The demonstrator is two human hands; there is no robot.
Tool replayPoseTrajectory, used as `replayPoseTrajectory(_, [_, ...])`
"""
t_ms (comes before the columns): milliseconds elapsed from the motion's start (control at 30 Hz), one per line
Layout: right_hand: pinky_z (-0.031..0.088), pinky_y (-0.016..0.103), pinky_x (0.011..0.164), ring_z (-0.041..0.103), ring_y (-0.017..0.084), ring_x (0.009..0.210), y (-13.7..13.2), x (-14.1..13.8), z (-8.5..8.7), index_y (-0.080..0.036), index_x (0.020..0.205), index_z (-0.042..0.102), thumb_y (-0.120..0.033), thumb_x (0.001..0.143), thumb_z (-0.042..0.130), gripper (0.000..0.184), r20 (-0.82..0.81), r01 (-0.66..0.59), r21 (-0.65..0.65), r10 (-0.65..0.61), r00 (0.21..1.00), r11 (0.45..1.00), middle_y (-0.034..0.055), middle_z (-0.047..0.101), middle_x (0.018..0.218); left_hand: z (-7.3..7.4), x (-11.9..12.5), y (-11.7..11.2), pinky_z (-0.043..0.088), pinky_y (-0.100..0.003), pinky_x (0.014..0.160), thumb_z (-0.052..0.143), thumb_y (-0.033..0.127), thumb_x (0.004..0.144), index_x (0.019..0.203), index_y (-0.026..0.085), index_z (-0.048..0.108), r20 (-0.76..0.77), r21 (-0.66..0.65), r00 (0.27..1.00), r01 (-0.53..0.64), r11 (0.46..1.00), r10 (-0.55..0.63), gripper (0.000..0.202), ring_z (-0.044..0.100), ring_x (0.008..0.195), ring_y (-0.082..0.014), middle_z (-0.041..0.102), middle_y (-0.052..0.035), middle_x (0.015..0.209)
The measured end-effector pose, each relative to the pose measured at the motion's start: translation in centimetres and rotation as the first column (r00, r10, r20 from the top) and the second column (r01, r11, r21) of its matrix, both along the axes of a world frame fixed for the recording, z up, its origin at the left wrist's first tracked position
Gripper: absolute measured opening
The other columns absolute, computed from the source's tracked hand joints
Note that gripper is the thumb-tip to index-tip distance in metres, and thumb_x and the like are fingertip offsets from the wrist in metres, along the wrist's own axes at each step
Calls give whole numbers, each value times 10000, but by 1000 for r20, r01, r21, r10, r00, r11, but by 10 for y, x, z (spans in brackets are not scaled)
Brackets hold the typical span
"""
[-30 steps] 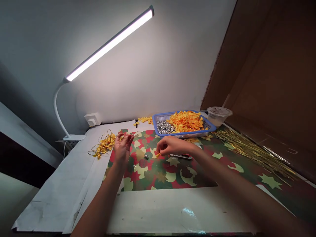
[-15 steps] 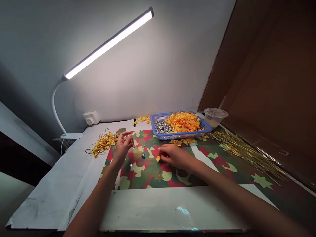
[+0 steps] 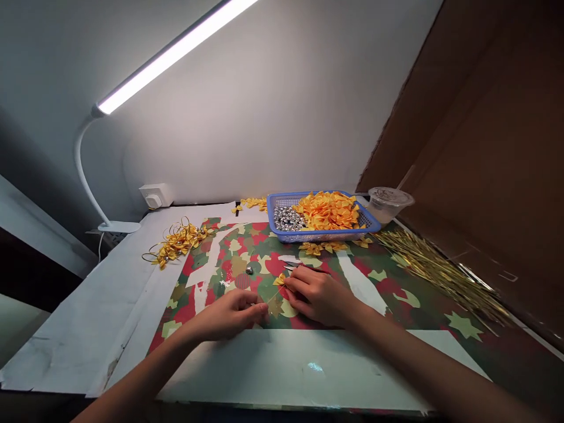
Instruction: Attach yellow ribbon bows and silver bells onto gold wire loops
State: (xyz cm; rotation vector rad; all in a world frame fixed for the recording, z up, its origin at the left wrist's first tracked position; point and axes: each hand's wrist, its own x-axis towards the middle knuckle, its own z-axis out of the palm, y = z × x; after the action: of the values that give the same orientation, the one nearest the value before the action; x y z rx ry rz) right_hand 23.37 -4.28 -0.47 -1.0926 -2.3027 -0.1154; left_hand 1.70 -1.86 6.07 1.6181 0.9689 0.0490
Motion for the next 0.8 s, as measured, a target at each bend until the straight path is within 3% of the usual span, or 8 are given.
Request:
replayPoseTrajectory(100, [472, 243, 622, 572, 145, 664, -4, -4, -2, -152, 794, 617, -175, 911, 438, 215, -54, 4, 55, -1, 999, 998, 49, 609, 708, -2, 5, -23, 167, -178, 302, 470, 515, 802, 743, 212, 489, 65, -144, 985, -148, 978, 159, 310, 238, 326, -71, 273, 121, 416])
replayPoseTrajectory(167, [468, 240, 611, 578, 143, 656, -4, -6, -2, -151, 787, 616, -171, 926, 418, 243, -59, 18, 72, -13, 998, 997, 48, 609, 697, -8, 12, -38, 154, -168, 293, 449, 465, 816, 732, 224, 455, 148, -255, 959, -199, 946, 241, 255, 207, 327, -69, 279, 121, 418])
replayPoseTrajectory(333, [460, 231, 595, 582, 139, 645, -5, -12, -4, -164, 736, 602, -145, 936, 383, 297, -67, 33, 68, -29, 997, 997, 45, 610, 689, -29, 34, -62, 90, -180, 295, 478, 409, 761, 614, 241, 336, 331, -442, 817, -308, 842, 473, 265, 127, 344, -77, 252, 111, 413])
replayPoseTrajectory(433, [465, 237, 607, 590, 145, 658, -6, -12, -5, -164, 733, 597, -138, 930, 392, 285, -79, 48, 63, -43, 996, 997, 55, 611, 702, -36, 43, -67, 257, -204, 380, 521, 390, 763, 569, 224, 378, 462, -296, 678, -490, 820, 572, 293, 280, 418, -99, 348, 61, 481])
replayPoseTrajectory(500, [466, 238, 611, 588, 148, 657, -6, -12, -6, -161, 732, 596, -136, 925, 401, 276, -82, 49, 68, -43, 996, 996, 56, 606, 696, -38, 46, -68, 385, -234, 570, 566, 341, 766, 567, 201, 471, 568, -87, 580, -664, 743, 584, 262, 452, 621, -142, 504, -22, 675])
replayPoseTrajectory(567, [465, 238, 608, 584, 149, 656, -6, -12, -6, -164, 731, 595, -138, 925, 398, 278, -80, 42, 74, -36, 996, 996, 56, 603, 697, -40, 50, -67, 393, -257, 693, 569, 318, 777, 605, 193, 537, 610, -52, 512, -736, 675, 605, 215, 489, 757, -173, 557, -61, 850])
replayPoseTrajectory(667, [463, 241, 613, 580, 150, 664, -7, -12, -8, -175, 757, 606, -140, 929, 389, 279, -71, 34, 61, -30, 997, 998, 57, 605, 716, -44, 57, -65, 381, -271, 624, 560, 338, 756, 586, 198, 498, 594, -353, 386, -663, 660, 706, 229, 455, 632, -154, 544, -33, 731])
replayPoseTrajectory(800, [456, 244, 627, 581, 153, 681, -9, -12, -10, -171, 799, 613, -116, 920, 400, 251, -30, 8, 47, -6, 1000, 999, 65, 609, 739, -50, 66, -61, 305, -237, 506, 631, 297, 611, 484, 194, 411, 542, -622, 153, -587, 517, 826, 274, 333, 515, -105, 385, 36, 523])
